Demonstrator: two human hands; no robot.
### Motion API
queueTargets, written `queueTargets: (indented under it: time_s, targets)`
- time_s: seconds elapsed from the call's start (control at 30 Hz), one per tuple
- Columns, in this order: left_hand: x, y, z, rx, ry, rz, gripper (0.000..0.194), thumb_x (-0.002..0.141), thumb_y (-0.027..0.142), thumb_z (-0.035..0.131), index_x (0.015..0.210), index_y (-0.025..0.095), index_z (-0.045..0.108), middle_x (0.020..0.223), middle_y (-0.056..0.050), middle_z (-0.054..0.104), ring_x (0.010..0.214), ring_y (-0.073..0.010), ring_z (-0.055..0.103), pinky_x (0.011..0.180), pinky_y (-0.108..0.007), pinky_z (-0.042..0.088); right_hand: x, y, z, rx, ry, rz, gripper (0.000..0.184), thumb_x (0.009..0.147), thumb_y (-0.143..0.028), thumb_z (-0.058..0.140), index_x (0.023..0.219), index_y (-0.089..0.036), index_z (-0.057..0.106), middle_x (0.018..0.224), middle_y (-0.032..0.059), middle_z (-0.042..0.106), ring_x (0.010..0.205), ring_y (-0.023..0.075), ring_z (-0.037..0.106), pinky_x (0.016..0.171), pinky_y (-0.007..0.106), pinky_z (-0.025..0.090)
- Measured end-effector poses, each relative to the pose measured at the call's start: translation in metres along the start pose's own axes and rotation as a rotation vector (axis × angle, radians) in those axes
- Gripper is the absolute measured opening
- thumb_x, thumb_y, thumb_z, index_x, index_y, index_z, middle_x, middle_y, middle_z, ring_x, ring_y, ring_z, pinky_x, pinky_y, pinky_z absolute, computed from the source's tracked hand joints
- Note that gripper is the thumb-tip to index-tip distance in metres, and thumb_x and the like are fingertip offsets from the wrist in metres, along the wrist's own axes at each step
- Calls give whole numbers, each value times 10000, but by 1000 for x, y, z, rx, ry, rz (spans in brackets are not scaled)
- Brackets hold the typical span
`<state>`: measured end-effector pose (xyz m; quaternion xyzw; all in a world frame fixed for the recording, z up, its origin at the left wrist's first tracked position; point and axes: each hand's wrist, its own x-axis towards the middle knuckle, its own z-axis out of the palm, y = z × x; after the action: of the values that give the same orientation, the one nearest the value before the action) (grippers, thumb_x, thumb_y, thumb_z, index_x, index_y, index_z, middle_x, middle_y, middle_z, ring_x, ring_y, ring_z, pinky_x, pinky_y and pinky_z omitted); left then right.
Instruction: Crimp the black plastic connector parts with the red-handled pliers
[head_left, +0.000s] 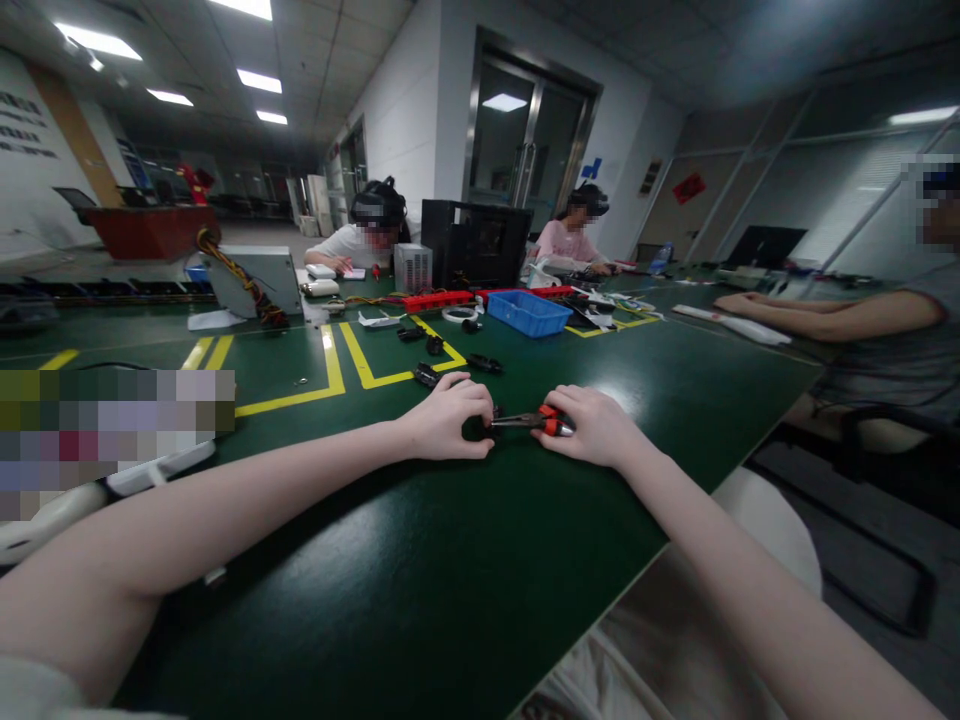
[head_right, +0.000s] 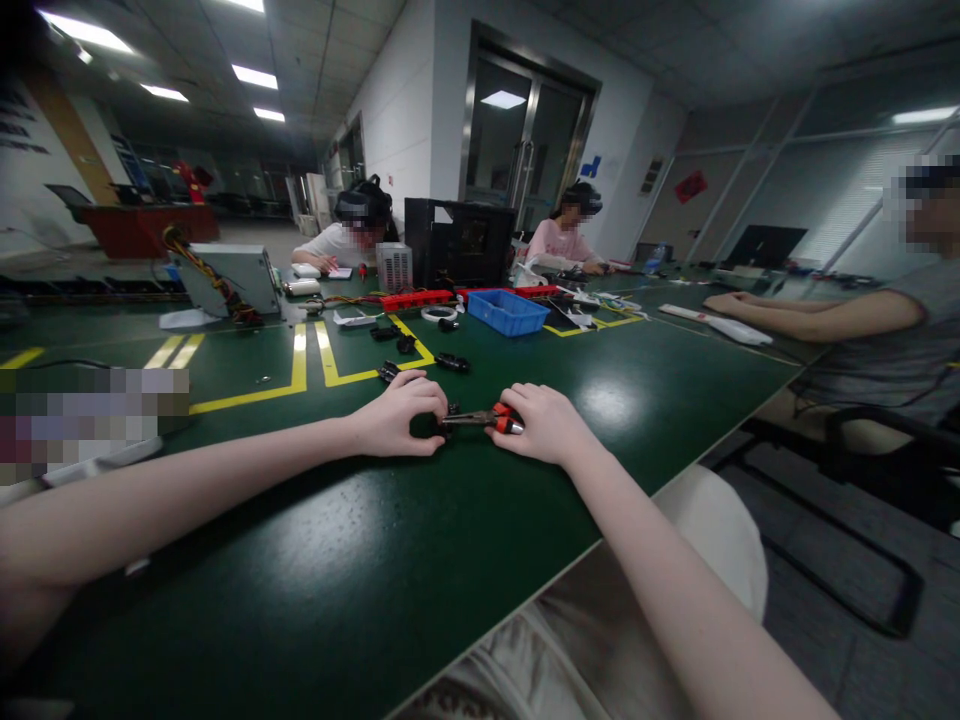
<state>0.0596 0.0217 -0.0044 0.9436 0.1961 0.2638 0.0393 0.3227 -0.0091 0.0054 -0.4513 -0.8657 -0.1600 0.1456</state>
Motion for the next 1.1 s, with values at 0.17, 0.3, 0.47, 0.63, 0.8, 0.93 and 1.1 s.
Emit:
queueTargets:
  time_s: [0.17,0.3,0.47,0.63,0.8,0.93,1.1]
  targets:
    - [0,0,-1,-22,-20,-6,241,783,422,666,831,204,575,970,-2,635,1000,-183,583,1113,-445,199,0,0,0,-3,40,-24,272,788,-468,588,831,-202,554,821,56,614,736,190,554,652,301,380]
    - [1,-1,-1,-53,-29,-17,289,793,476,663,819,203,574,955,4,647,989,-180,592,1117,-452,177,-1,0,0,-20,65,-36,272,792,-465,587,847,-200,567,826,61,627,760,202,562,680,316,383]
    - [2,-2,0,-85,-52,-35,299,787,482,671,858,204,586,942,12,657,961,-169,607,1107,-444,198,0,-2,-3,-35,91,-34,263,787,-454,589,855,-200,585,832,71,641,773,220,575,699,336,384]
    - [2,-3,0,-102,-39,-29,258,790,442,679,845,204,598,952,15,655,970,-165,605,1104,-439,202,0,-2,-4,-30,94,-62,264,789,-450,585,865,-197,584,848,75,639,785,219,574,737,342,390]
    - [0,-3,-1,-95,-1,-13,233,781,409,691,823,199,600,963,10,638,991,-167,593,1106,-434,208,-1,0,-3,-34,85,-64,278,795,-459,581,875,-193,583,857,76,636,800,221,577,767,348,395]
    - [0,-3,-1,-95,10,-19,224,760,397,712,816,202,615,980,10,631,1018,-174,585,1112,-446,196,0,0,-2,-28,100,-73,267,789,-448,585,879,-198,595,852,76,640,800,226,580,768,354,396]
    - [1,-5,0,-143,-20,-38,234,752,416,721,804,204,634,993,0,628,1033,-188,580,1116,-473,166,0,-1,-2,-64,109,-108,269,808,-444,568,896,-192,605,871,85,645,817,230,580,770,356,395]
